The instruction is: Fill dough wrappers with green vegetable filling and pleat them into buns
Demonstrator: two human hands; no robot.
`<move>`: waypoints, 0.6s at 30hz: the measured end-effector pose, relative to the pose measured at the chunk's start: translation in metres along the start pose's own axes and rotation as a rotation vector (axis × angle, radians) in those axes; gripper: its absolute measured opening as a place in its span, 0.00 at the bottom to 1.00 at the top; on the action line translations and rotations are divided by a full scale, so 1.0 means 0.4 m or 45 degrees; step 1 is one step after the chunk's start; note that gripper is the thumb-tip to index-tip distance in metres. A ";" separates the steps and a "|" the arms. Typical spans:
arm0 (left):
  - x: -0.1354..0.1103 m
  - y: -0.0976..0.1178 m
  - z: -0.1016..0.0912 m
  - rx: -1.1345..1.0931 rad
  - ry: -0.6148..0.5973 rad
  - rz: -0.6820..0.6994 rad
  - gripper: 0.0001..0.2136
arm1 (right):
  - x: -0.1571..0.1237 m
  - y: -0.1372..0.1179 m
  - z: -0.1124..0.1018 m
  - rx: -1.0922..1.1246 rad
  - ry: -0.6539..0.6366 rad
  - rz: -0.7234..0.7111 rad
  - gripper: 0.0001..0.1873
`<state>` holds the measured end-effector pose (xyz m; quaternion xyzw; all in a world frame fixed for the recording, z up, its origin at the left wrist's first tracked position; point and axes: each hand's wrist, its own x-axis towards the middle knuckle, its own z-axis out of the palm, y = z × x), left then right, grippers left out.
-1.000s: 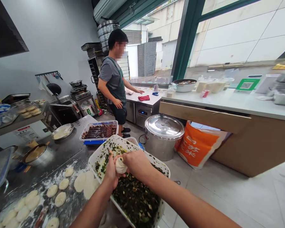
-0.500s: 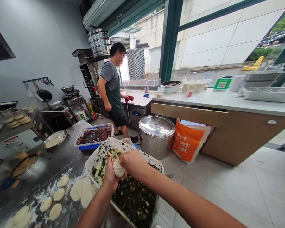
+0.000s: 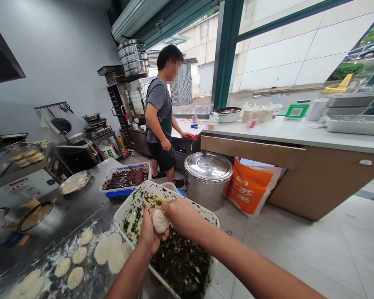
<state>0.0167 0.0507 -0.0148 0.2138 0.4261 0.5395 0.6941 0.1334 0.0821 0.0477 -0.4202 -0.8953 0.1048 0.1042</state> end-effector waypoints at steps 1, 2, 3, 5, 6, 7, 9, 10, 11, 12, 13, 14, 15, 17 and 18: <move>-0.002 0.001 -0.001 -0.025 -0.014 0.038 0.27 | 0.001 0.000 -0.002 -0.036 -0.011 -0.022 0.08; -0.003 0.002 -0.002 -0.043 -0.015 0.070 0.27 | 0.002 -0.001 -0.005 -0.076 -0.019 -0.045 0.08; -0.004 0.002 -0.002 -0.050 -0.001 0.091 0.27 | 0.004 -0.002 -0.007 -0.107 -0.025 -0.059 0.09; -0.004 0.001 -0.003 -0.029 0.047 0.085 0.26 | 0.006 -0.006 -0.012 -0.112 -0.042 -0.067 0.08; -0.002 0.002 -0.002 -0.013 0.074 0.069 0.27 | 0.007 -0.008 -0.015 -0.102 -0.055 -0.073 0.08; 0.000 0.003 -0.002 -0.001 0.099 0.056 0.27 | 0.008 -0.011 -0.016 -0.088 -0.066 -0.079 0.07; 0.004 0.008 0.000 0.010 0.140 0.046 0.27 | 0.009 -0.014 -0.018 -0.058 -0.080 -0.083 0.05; 0.006 0.011 0.001 0.008 0.153 0.043 0.27 | 0.010 -0.015 -0.017 -0.048 -0.072 -0.071 0.05; 0.007 0.014 0.002 0.004 0.161 0.040 0.27 | 0.012 -0.015 -0.016 -0.043 -0.056 -0.054 0.06; 0.007 0.016 0.002 -0.001 0.162 0.037 0.27 | 0.013 -0.015 -0.015 -0.045 -0.038 -0.035 0.07; 0.006 0.018 0.003 -0.009 0.157 0.039 0.27 | 0.016 -0.013 -0.014 -0.056 -0.022 -0.015 0.07; 0.003 0.019 0.003 -0.022 0.146 0.052 0.26 | 0.018 -0.012 -0.012 -0.074 -0.012 0.005 0.07; 0.000 0.018 0.003 -0.037 0.139 0.084 0.26 | 0.021 -0.010 -0.011 -0.094 -0.007 0.022 0.07; -0.007 0.016 0.003 -0.057 0.142 0.185 0.24 | 0.026 -0.005 -0.010 -0.113 -0.005 0.039 0.10; -0.010 0.015 0.002 -0.052 0.151 0.232 0.23 | 0.027 -0.003 -0.009 -0.101 -0.010 0.038 0.11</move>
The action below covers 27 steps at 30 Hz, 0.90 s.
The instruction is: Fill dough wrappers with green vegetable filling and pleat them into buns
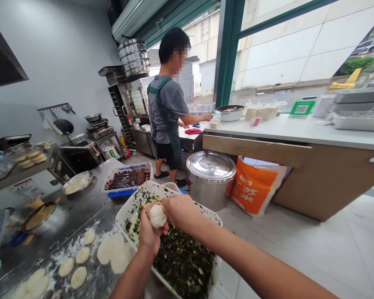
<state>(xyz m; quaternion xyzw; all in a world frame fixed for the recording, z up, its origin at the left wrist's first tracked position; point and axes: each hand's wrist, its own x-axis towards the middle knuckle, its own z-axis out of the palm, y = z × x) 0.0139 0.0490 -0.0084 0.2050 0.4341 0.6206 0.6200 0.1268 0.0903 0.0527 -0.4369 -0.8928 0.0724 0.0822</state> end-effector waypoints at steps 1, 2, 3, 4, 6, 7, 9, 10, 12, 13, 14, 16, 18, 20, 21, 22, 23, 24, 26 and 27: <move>-0.002 -0.001 -0.001 0.014 0.010 0.028 0.22 | 0.001 0.002 0.000 0.027 -0.007 -0.013 0.11; -0.002 -0.002 -0.002 0.032 0.024 0.037 0.22 | 0.002 0.003 0.001 0.067 -0.011 -0.039 0.11; 0.000 -0.003 -0.003 0.048 0.039 0.026 0.23 | 0.002 0.003 0.001 0.112 -0.015 -0.070 0.11; 0.003 -0.004 -0.004 0.054 0.053 0.003 0.23 | 0.002 0.003 0.002 0.156 -0.022 -0.104 0.10; 0.012 -0.004 -0.006 0.039 0.083 -0.049 0.24 | 0.002 0.001 0.004 0.226 -0.040 -0.148 0.10; 0.016 -0.004 -0.008 0.024 0.098 -0.065 0.24 | 0.003 0.000 0.004 0.250 -0.044 -0.144 0.09; 0.022 0.000 -0.009 0.000 0.113 -0.086 0.24 | 0.006 -0.002 0.006 0.281 -0.031 -0.097 0.07; 0.023 0.003 -0.009 -0.007 0.112 -0.095 0.24 | 0.007 -0.003 0.007 0.285 -0.014 -0.066 0.08; 0.020 0.012 -0.007 -0.024 0.080 -0.119 0.25 | 0.011 -0.002 0.007 0.268 0.015 -0.036 0.10; 0.015 0.018 -0.005 -0.038 0.056 -0.118 0.25 | 0.012 -0.001 0.006 0.251 0.019 -0.039 0.08; 0.010 0.024 -0.003 -0.055 0.037 -0.101 0.26 | 0.014 0.001 0.004 0.234 0.017 -0.046 0.07; 0.001 0.033 0.001 -0.069 0.027 -0.028 0.26 | 0.015 0.004 0.000 0.224 0.023 -0.071 0.10; -0.005 0.037 0.004 -0.041 0.039 0.024 0.25 | 0.013 0.007 -0.004 0.259 0.022 -0.138 0.10; -0.003 0.036 0.006 -0.007 0.035 -0.001 0.26 | 0.011 0.006 -0.005 0.305 0.022 -0.237 0.09; 0.000 0.036 0.006 -0.004 0.029 -0.031 0.26 | 0.009 0.005 -0.004 0.316 0.032 -0.270 0.09; 0.003 0.035 0.006 -0.013 0.026 -0.060 0.26 | 0.008 0.003 -0.003 0.312 0.051 -0.276 0.08; 0.006 0.036 0.006 -0.027 0.027 -0.082 0.26 | 0.008 0.001 -0.002 0.296 0.082 -0.247 0.07; 0.008 0.037 0.006 -0.038 0.033 -0.099 0.26 | 0.008 0.000 -0.001 0.274 0.117 -0.198 0.06; 0.009 0.042 0.008 -0.049 0.032 -0.131 0.26 | 0.007 -0.003 0.001 0.242 0.149 -0.122 0.06; 0.007 0.045 0.008 -0.054 0.020 -0.132 0.26 | 0.007 -0.004 0.001 0.234 0.149 -0.109 0.06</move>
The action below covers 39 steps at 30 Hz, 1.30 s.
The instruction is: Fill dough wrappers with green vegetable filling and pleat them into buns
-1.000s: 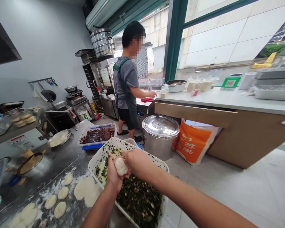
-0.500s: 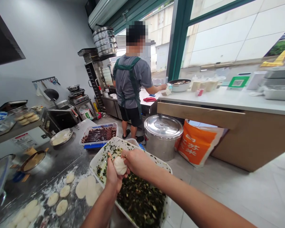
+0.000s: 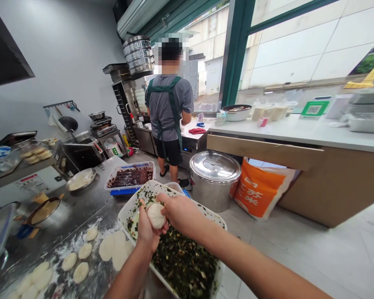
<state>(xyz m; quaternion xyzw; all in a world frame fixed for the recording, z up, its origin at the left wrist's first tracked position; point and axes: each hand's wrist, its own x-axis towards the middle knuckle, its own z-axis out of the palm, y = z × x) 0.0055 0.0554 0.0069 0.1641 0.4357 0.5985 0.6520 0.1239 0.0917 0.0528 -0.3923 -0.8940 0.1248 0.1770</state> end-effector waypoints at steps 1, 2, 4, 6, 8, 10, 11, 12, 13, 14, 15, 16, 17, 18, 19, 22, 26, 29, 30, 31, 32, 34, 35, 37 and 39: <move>-0.003 0.002 0.001 -0.006 -0.012 0.012 0.26 | 0.000 0.000 -0.001 -0.002 -0.004 -0.005 0.05; -0.006 0.003 0.001 -0.012 -0.020 0.034 0.26 | -0.001 0.000 -0.002 0.004 -0.011 -0.022 0.06; -0.009 0.001 -0.001 -0.014 -0.024 0.092 0.26 | -0.004 0.001 -0.005 0.037 -0.012 -0.060 0.08; -0.006 -0.002 -0.004 0.018 -0.026 0.101 0.25 | -0.007 0.003 -0.008 0.076 -0.015 -0.090 0.09; 0.002 -0.004 -0.007 0.058 -0.031 0.058 0.26 | -0.009 0.002 -0.007 0.097 -0.027 -0.104 0.09; 0.010 -0.002 -0.009 0.092 -0.022 -0.003 0.28 | -0.008 0.001 -0.005 0.095 -0.035 -0.072 0.08; 0.012 0.000 -0.008 0.097 -0.017 -0.028 0.28 | -0.008 -0.001 -0.004 0.090 -0.043 -0.051 0.07; 0.012 0.003 -0.007 0.090 -0.016 -0.044 0.29 | -0.007 -0.002 -0.004 0.080 -0.057 -0.035 0.07; 0.009 0.005 -0.005 0.069 -0.019 -0.046 0.29 | -0.007 -0.004 -0.004 0.066 -0.073 -0.023 0.07; 0.005 0.005 -0.003 0.039 -0.022 -0.034 0.29 | -0.008 -0.005 -0.005 0.047 -0.085 -0.015 0.08; 0.001 0.004 -0.001 0.009 -0.022 -0.007 0.28 | -0.009 -0.006 -0.007 0.030 -0.090 -0.008 0.09; -0.004 0.002 0.000 -0.006 -0.019 0.026 0.27 | -0.011 -0.006 -0.010 0.018 -0.084 0.001 0.10; -0.007 -0.001 0.001 0.003 -0.014 0.054 0.26 | -0.014 -0.006 -0.013 0.016 -0.073 0.011 0.10; -0.008 -0.004 0.001 0.033 -0.012 0.066 0.26 | -0.017 -0.005 -0.015 0.025 -0.060 0.016 0.09; -0.007 -0.008 0.000 0.074 -0.011 0.067 0.25 | -0.020 -0.005 -0.018 0.042 -0.051 0.012 0.09; 0.005 -0.011 -0.005 0.160 -0.028 -0.023 0.28 | -0.026 -0.002 -0.023 0.104 -0.065 -0.014 0.07; 0.011 -0.012 -0.008 0.097 -0.085 -0.136 0.29 | -0.026 0.001 -0.023 0.131 -0.098 -0.009 0.07; 0.002 -0.025 -0.007 0.086 0.000 0.005 0.27 | -0.028 0.000 -0.029 0.175 -0.099 0.018 0.07; -0.001 -0.031 -0.007 0.116 0.036 0.056 0.26 | -0.029 0.000 -0.032 0.204 -0.106 0.030 0.07; -0.001 -0.035 -0.008 0.156 0.059 0.091 0.25 | -0.030 0.000 -0.035 0.232 -0.118 0.038 0.07; 0.000 -0.038 -0.008 0.196 0.070 0.108 0.25 | -0.031 0.001 -0.038 0.255 -0.131 0.042 0.06; 0.004 -0.038 -0.009 0.254 0.074 0.083 0.26 | -0.032 0.003 -0.040 0.278 -0.161 0.029 0.06; 0.006 -0.035 -0.009 0.262 0.068 0.046 0.27 | -0.032 0.004 -0.040 0.275 -0.175 0.018 0.07; 0.006 -0.027 -0.008 0.237 0.029 -0.029 0.28 | -0.030 0.008 -0.037 0.244 -0.199 -0.006 0.08; 0.002 -0.021 -0.006 0.182 -0.025 -0.065 0.29 | -0.029 0.011 -0.034 0.199 -0.199 -0.020 0.07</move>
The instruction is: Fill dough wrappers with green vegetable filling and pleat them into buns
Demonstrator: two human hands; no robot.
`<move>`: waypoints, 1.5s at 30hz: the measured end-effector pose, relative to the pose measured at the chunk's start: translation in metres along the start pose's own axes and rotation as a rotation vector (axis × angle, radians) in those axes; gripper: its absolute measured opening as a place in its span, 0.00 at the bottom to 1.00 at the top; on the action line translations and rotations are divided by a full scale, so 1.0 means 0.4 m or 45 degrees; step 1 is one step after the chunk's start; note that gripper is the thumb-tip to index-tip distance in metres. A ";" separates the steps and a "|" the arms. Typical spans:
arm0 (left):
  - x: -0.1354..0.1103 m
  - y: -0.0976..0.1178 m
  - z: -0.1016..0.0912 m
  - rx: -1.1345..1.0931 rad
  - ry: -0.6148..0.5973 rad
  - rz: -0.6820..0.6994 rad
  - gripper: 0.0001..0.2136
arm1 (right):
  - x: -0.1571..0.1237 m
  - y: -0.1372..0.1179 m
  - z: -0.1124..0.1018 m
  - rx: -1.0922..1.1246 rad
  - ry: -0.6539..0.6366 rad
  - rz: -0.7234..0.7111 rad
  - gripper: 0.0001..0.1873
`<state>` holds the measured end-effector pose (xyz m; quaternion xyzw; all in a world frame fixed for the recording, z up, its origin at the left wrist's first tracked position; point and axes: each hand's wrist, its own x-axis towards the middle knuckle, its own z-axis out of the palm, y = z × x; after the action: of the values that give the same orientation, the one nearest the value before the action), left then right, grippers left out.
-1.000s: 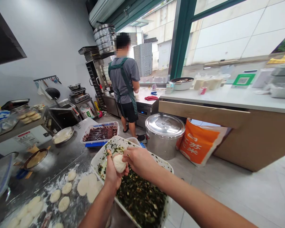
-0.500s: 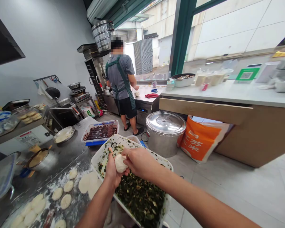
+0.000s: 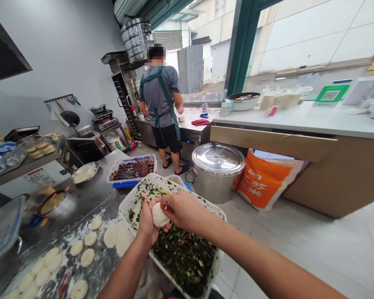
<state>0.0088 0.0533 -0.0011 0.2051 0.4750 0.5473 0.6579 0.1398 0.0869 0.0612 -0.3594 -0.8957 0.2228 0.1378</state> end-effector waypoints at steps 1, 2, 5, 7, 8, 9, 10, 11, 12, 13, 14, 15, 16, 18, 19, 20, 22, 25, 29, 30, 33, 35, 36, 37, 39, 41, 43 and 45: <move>-0.002 0.000 0.000 -0.018 -0.021 -0.005 0.29 | 0.000 0.001 0.001 -0.018 0.010 -0.004 0.07; -0.004 -0.001 -0.001 -0.021 -0.031 -0.010 0.29 | 0.000 0.003 0.002 -0.028 0.019 -0.011 0.07; -0.001 -0.008 -0.010 0.029 -0.044 -0.050 0.31 | 0.001 0.006 0.006 -0.044 0.035 -0.030 0.07; 0.004 -0.012 -0.016 0.040 -0.062 -0.088 0.32 | 0.003 0.009 0.010 -0.068 0.028 -0.024 0.08; 0.005 -0.012 -0.018 0.028 -0.071 -0.107 0.32 | 0.004 0.011 0.012 -0.084 0.023 -0.016 0.08; 0.004 -0.013 -0.019 0.004 -0.081 -0.117 0.32 | 0.006 0.012 0.014 -0.102 0.019 -0.006 0.08; 0.001 -0.013 -0.019 -0.024 -0.090 -0.112 0.32 | 0.007 0.012 0.013 -0.116 0.017 0.003 0.08; -0.002 -0.014 -0.017 -0.046 -0.092 -0.090 0.31 | 0.007 0.012 0.012 -0.122 0.015 0.009 0.08; -0.007 -0.016 -0.015 -0.057 -0.084 -0.050 0.30 | 0.008 0.012 0.008 -0.120 0.012 0.011 0.07; -0.011 -0.018 -0.013 -0.051 -0.068 -0.002 0.28 | 0.007 0.010 0.004 -0.111 0.005 0.005 0.07; -0.013 -0.020 -0.011 -0.030 -0.051 0.035 0.27 | 0.007 0.008 -0.002 -0.098 -0.001 -0.006 0.07; -0.014 -0.021 -0.010 -0.003 -0.037 0.052 0.27 | 0.006 0.006 -0.007 -0.086 -0.007 -0.023 0.07; -0.012 -0.022 -0.011 0.020 -0.028 0.046 0.27 | 0.006 0.004 -0.012 -0.079 -0.010 -0.041 0.07; -0.005 -0.020 -0.014 0.044 -0.043 -0.036 0.28 | 0.007 0.003 -0.018 -0.082 -0.023 -0.072 0.08; -0.001 -0.018 -0.016 0.044 -0.065 -0.096 0.29 | 0.008 0.003 -0.020 -0.093 -0.038 -0.081 0.08; 0.001 -0.016 -0.018 0.038 -0.095 -0.146 0.29 | 0.009 0.004 -0.021 -0.109 -0.055 -0.085 0.08; 0.002 -0.013 -0.018 -0.002 -0.146 -0.160 0.30 | 0.011 0.006 -0.022 -0.142 -0.069 -0.081 0.07; -0.007 -0.014 -0.015 -0.084 -0.143 -0.012 0.26 | 0.012 0.006 -0.020 -0.135 -0.014 -0.088 0.07; -0.003 -0.023 -0.022 -0.053 -0.103 -0.051 0.25 | 0.013 0.001 -0.011 -0.070 -0.005 -0.247 0.08; 0.001 -0.024 -0.027 -0.034 -0.096 -0.102 0.26 | 0.014 0.000 -0.008 -0.067 -0.018 -0.279 0.08; 0.009 -0.021 -0.040 -0.002 -0.062 -0.193 0.29 | 0.021 0.001 0.000 -0.067 -0.034 -0.308 0.08; 0.006 -0.015 -0.042 -0.013 -0.050 -0.196 0.31 | 0.028 0.002 0.004 -0.066 -0.011 -0.307 0.08; 0.003 -0.013 -0.041 -0.031 -0.050 -0.181 0.31 | 0.032 0.003 0.005 -0.071 -0.005 -0.309 0.08; -0.003 -0.011 -0.039 -0.055 -0.053 -0.157 0.31 | 0.036 0.004 0.005 -0.079 -0.009 -0.314 0.08; -0.013 -0.011 -0.031 -0.105 -0.056 -0.091 0.29 | 0.042 0.006 0.001 -0.099 -0.030 -0.326 0.08; -0.020 -0.014 -0.023 -0.118 -0.050 -0.031 0.28 | 0.046 0.006 -0.007 -0.112 -0.038 -0.340 0.08; -0.021 -0.018 -0.017 -0.075 -0.025 -0.031 0.29 | 0.047 0.006 -0.016 -0.108 -0.026 -0.364 0.07; -0.019 -0.020 -0.016 -0.021 0.014 -0.086 0.31 | 0.049 0.007 -0.023 -0.088 -0.042 -0.404 0.07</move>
<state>0.0079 0.0422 -0.0075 0.1805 0.4809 0.5296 0.6750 0.1312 0.1052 0.0693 -0.2143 -0.9505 0.1732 0.1439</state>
